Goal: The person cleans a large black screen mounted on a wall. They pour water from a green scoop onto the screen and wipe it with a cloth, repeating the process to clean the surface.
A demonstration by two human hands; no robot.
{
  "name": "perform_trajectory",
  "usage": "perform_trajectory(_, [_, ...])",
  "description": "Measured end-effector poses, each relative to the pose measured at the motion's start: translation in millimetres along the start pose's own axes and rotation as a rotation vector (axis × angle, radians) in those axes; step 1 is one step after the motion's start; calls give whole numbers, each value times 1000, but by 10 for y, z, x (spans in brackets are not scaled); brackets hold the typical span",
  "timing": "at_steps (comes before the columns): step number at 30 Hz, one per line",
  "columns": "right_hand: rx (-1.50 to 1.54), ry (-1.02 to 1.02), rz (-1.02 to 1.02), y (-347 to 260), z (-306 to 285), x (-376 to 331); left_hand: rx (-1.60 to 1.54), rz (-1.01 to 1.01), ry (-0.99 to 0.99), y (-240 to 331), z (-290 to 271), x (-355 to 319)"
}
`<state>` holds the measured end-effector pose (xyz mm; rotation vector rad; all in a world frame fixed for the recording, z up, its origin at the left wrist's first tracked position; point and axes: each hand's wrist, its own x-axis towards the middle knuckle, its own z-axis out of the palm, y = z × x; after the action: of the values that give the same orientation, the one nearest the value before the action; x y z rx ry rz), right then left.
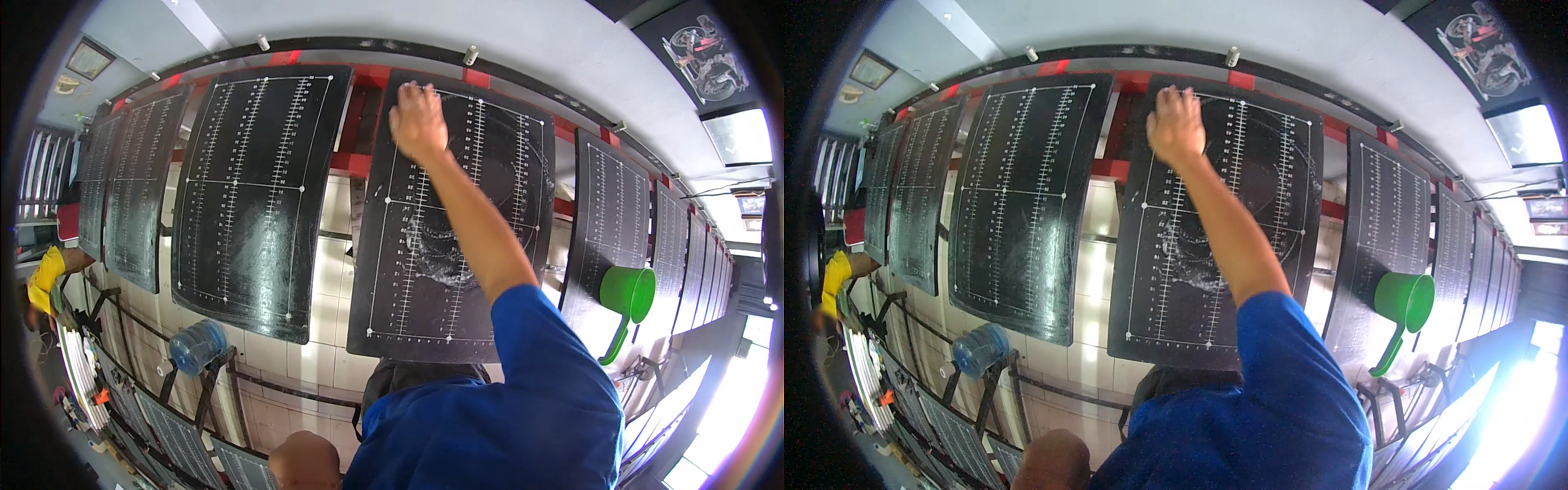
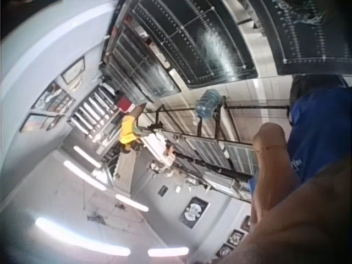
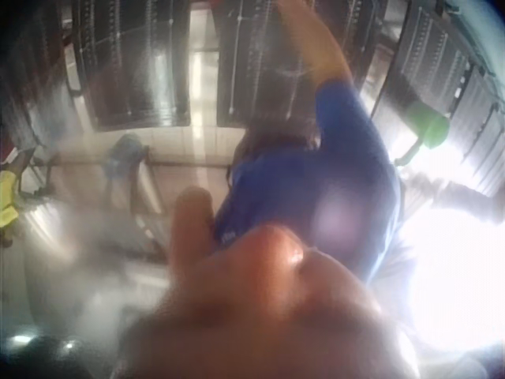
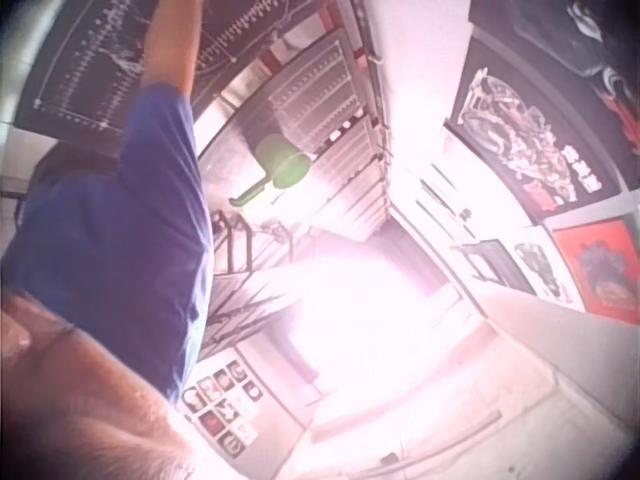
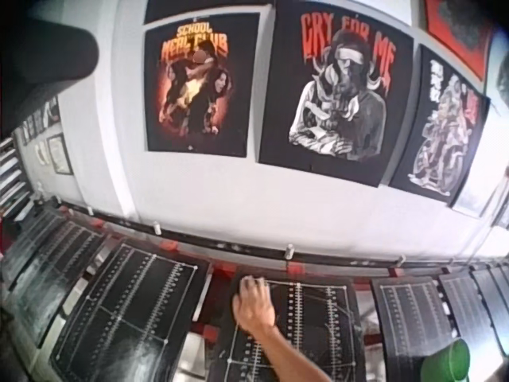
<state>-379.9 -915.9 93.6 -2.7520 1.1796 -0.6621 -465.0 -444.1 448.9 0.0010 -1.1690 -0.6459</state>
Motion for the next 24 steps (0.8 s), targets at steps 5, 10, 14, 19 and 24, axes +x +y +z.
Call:
perform_trajectory(5, [126, -253, -323, -1045, -966, -1683, 6, -160, -683, -939, -841, 19])
perform_trajectory(10, [115, -461, -520, -999, -1245, -2245, 673, -510, -440, -1526, -532, 361])
perform_trajectory(14, [4, -189, -363, -812, -643, -953, 584, -376, -339, -1870, -490, 350])
perform_trajectory(19, [23, -44, -190, -350, 95, 435, 450, -324, -318, -2106, -539, 432])
perform_trajectory(24, [-20, -125, -37, 94, 139, 792, 324, -310, -263, -2163, -568, 474])
